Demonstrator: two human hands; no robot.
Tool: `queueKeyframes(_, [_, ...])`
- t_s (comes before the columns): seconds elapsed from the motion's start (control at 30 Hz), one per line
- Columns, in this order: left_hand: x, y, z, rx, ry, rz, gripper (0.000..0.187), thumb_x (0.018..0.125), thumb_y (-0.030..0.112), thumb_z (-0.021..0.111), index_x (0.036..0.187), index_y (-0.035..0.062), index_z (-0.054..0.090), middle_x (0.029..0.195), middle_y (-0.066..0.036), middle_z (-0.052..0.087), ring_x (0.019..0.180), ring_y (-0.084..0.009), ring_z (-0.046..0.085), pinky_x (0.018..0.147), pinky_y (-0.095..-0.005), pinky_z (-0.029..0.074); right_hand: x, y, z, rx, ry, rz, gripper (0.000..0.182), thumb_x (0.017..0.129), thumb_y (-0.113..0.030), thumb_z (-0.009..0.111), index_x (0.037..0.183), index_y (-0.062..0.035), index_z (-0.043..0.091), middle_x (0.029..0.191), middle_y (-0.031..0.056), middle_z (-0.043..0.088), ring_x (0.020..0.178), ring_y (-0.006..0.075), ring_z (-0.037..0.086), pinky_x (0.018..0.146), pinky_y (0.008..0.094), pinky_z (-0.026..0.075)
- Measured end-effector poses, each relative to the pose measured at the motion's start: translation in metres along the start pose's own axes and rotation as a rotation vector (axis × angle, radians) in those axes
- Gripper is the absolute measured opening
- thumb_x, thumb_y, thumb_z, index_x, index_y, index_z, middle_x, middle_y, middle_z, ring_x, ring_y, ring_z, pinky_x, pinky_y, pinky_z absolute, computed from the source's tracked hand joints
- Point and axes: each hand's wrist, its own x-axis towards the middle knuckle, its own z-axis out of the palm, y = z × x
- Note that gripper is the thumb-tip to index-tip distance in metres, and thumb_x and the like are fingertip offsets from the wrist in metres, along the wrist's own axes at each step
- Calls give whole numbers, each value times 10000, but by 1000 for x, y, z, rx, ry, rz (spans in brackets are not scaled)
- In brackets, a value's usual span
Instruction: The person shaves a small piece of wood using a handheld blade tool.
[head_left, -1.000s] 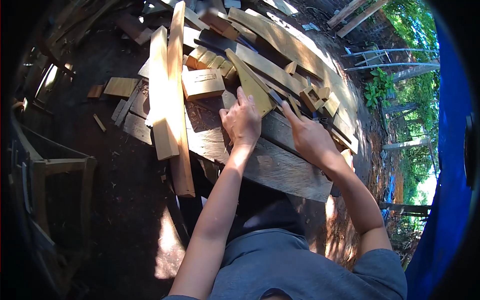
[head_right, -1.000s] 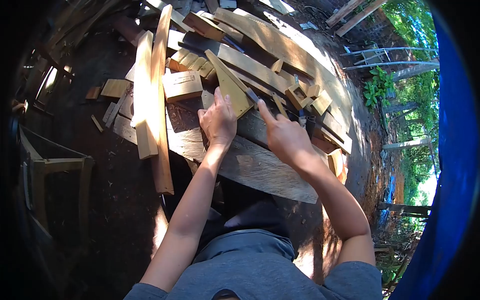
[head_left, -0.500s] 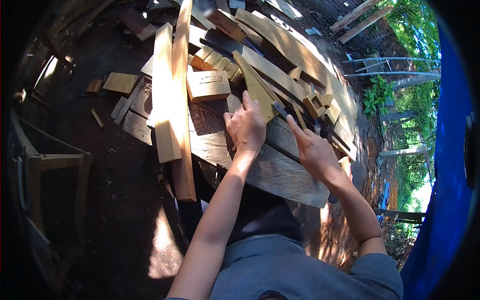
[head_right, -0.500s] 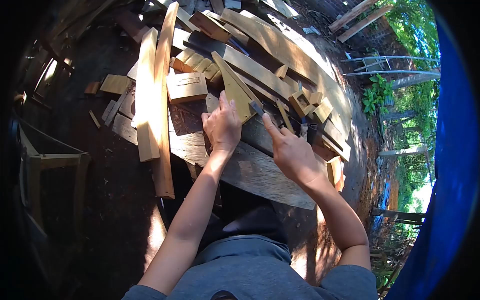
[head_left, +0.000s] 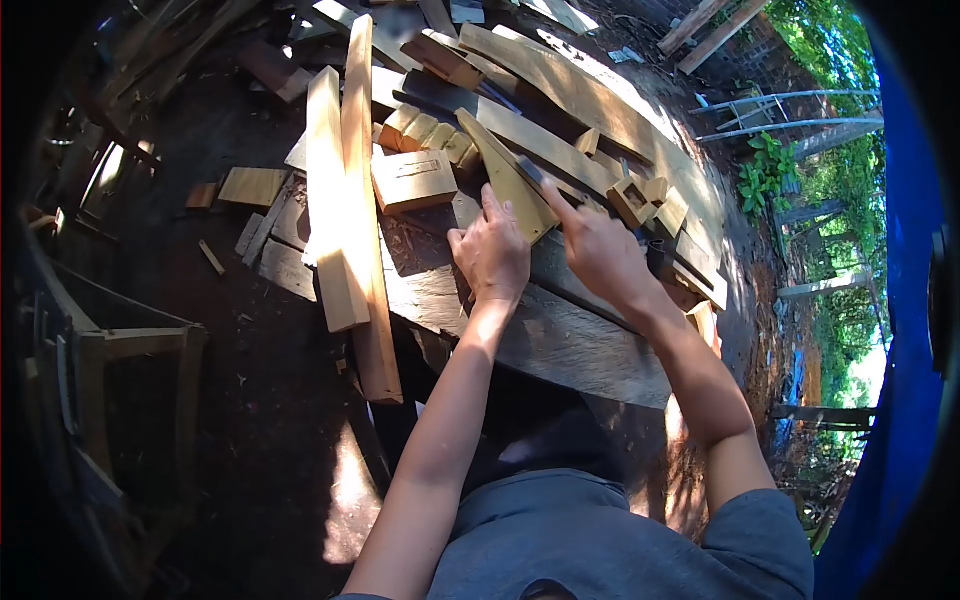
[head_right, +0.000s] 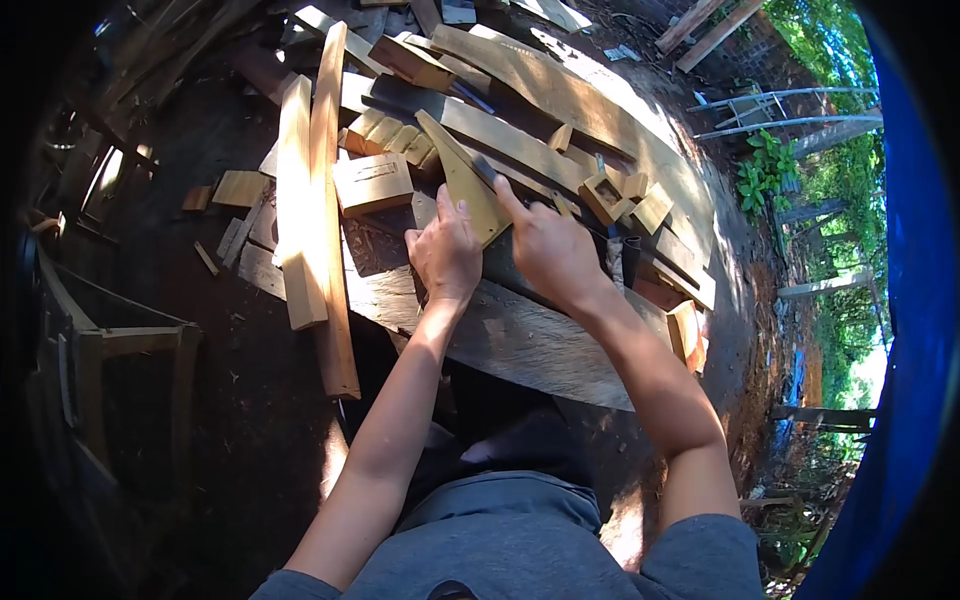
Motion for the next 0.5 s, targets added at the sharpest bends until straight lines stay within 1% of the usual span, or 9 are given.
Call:
queueKeyframes(0.07, [0,2,0,14,-7,-10,438,1012,257,443,1356,-6,510,917,-180,728,787,-321,698,813,-434,425,16,11,5,-2,18,-12,600,898,-87,475,1488,-182,424,897,202,654,779,378,684,693,483,554])
queueKeyframes(0.13, [-3,2,1,-10,1,2,436,1011,256,446,1354,-6,511,907,-181,728,784,-323,698,809,-435,426,21,19,9,-78,-72,-5,604,924,-97,457,1513,-207,375,907,234,658,787,419,662,719,506,540])
queueKeyframes(0.17, [-1,1,1,-26,22,10,435,1010,255,448,1353,-5,513,898,-182,727,781,-325,698,805,-437,426,3,26,4,-89,-51,-3,597,921,-85,456,1502,-204,393,898,251,662,840,414,671,737,510,533])
queueKeyframes(0.2, [6,2,0,-36,40,4,435,1010,255,448,1353,-5,513,898,-182,727,781,-325,698,805,-437,426,-13,25,-10,-60,-113,57,592,924,-70,456,1501,-193,402,940,275,670,915,417,670,779,508,521])
queueKeyframes(0.27, [0,3,-1,-8,-12,-22,435,1009,259,453,1347,-7,516,881,-185,726,780,-324,698,801,-436,426,-36,47,-13,-3,-152,135,556,960,-88,446,1506,-185,397,1053,282,669,985,423,658,839,488,512])
queueKeyframes(0.37, [0,0,0,11,-11,-18,452,1015,291,447,1341,-14,517,881,-187,726,779,-319,700,795,-432,428,-46,69,-17,270,-86,237,490,1018,-152,436,1505,-171,392,1174,283,631,1052,425,641,890,436,495])
queueKeyframes(0.4, [1,2,0,21,-18,-20,460,1017,303,443,1339,-16,518,885,-188,727,779,-318,701,796,-430,428,-54,76,-2,279,-79,254,490,1018,-152,436,1505,-171,392,1174,283,631,1052,425,641,890,436,495])
queueKeyframes(0.47, [2,4,0,27,-27,1,482,1020,328,434,1347,-18,508,898,-190,727,787,-316,700,804,-428,427,-75,87,34,308,-69,160,514,970,-143,473,1481,-176,425,986,286,644,872,467,625,783,529,479])
queueKeyframes(0.5, [2,4,-1,33,-31,-8,490,1019,335,433,1354,-17,500,904,-188,727,791,-317,699,808,-428,427,-85,77,36,350,-160,219,516,965,-134,492,1476,-162,432,985,278,642,908,449,619,822,504,480])
